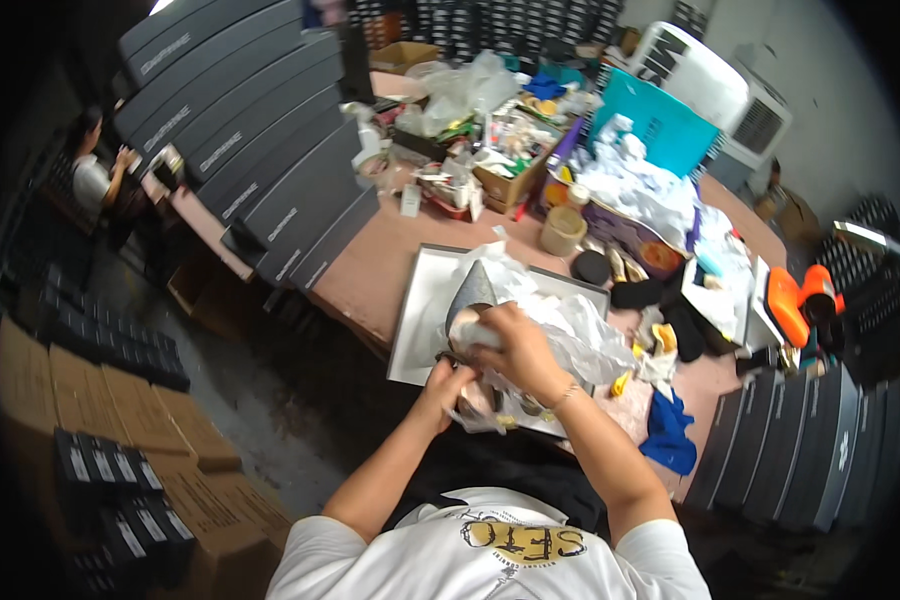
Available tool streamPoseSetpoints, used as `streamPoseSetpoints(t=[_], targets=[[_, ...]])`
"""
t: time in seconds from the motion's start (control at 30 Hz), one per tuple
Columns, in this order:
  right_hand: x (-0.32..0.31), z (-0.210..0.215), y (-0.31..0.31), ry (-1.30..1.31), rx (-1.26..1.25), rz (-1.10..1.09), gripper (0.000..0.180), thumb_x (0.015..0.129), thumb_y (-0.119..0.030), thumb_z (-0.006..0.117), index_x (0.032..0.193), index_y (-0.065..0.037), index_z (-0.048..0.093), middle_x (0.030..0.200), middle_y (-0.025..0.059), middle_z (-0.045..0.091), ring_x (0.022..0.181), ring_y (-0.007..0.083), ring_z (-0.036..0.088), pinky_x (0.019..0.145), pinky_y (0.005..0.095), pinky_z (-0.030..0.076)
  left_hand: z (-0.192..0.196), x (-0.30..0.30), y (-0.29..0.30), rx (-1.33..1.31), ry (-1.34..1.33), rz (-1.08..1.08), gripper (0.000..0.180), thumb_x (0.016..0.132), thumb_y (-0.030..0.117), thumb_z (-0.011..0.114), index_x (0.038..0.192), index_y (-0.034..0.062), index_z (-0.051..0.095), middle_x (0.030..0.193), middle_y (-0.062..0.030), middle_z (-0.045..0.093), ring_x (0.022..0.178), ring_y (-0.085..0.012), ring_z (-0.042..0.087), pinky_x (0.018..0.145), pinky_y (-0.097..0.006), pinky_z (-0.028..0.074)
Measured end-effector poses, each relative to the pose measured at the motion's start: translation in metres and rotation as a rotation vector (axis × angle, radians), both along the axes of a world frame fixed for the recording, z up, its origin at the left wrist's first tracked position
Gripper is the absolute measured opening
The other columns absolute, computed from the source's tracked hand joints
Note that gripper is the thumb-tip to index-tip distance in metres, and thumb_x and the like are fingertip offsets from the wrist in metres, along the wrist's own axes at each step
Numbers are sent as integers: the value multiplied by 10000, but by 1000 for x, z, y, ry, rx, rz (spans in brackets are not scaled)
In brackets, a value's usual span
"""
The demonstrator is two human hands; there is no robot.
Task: Inspecting and packaging pairs of women's shoes into boxes.
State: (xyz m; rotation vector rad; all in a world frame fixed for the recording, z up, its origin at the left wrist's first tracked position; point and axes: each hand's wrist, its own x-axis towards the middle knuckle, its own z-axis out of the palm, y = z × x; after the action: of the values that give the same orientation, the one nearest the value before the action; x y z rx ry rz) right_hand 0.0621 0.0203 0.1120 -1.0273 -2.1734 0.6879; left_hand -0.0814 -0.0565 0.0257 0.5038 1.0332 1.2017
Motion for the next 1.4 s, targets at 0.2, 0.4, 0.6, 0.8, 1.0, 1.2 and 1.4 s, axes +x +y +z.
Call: streamPoseSetpoints(t=[0.2, 0.4, 0.6, 0.8, 1.0, 1.2, 1.4], targets=[[-8, -33, -4, -182, 269, -10, 357, 731, -198, 710, 1026, -74, 553, 988, 120, 538, 845, 322, 596, 654, 416, 494, -2, 34, -39, 223, 191, -13, 309, 909, 124, 563, 1171, -6, 463, 1106, -79, 557, 1014, -108, 517, 885, -289, 434], [25, -38, -12, -30, 360, 210, 338, 748, -188, 705, 1065, -122, 606, 1079, 84, 565, 878, 258, 584, 716, 385, 444, 26, 10, -38, 122, 92, -135, 259, 924, 155, 566, 1114, 0, 483, 981, -63, 596, 856, -108, 575, 774, -274, 482], [16, -52, -18, 20, 281, -79, 561, 657, -187, 797, 1165, -87, 580, 1136, 126, 554, 1002, 307, 559, 870, 395, 434, 25, 25, -50, 40, -98, -90, 299, 918, 162, 564, 1163, 10, 483, 1019, -68, 587, 877, -111, 585, 773, -276, 486], [21, -32, -12, 351, -199, 0, 932, 650, -180, 824, 1423, -30, 324, 1329, 235, 479, 1201, 356, 501, 988, 362, 397, 27, 21, -60, 209, -44, -212, 415, 923, 184, 560, 1270, 2, 425, 1078, -39, 549, 918, -84, 548, 825, -239, 459], [22, -35, -3, 158, -125, -33, 958, 711, -254, 792, 1447, -17, 226, 1294, 266, 458, 1200, 411, 452, 1008, 395, 377, 23, -5, -30, 118, -14, -187, 373, 865, 156, 600, 1191, 14, 488, 972, -63, 608, 813, -134, 621, 746, -283, 519], [126, 8, 17, -637, 177, -371, 664, 707, -297, 766, 1272, -88, 485, 1148, 188, 584, 1066, 347, 557, 998, 477, 345, 12, -62, 60, 462, 1151, -88, 330, 914, 281, 603, 1008, -34, 634, 822, -61, 643, 738, -122, 605, 644, -271, 475], [135, -39, -33, -234, 23, -103, 66, 772, -122, 628, 806, -69, 649, 793, 158, 624, 753, 335, 623, 709, 421, 498, 21, 10, 15, 361, 418, -309, 739, 888, 326, 650, 1422, -24, 278, 1376, -204, 412, 1237, -254, 451, 953, -350, 431]])
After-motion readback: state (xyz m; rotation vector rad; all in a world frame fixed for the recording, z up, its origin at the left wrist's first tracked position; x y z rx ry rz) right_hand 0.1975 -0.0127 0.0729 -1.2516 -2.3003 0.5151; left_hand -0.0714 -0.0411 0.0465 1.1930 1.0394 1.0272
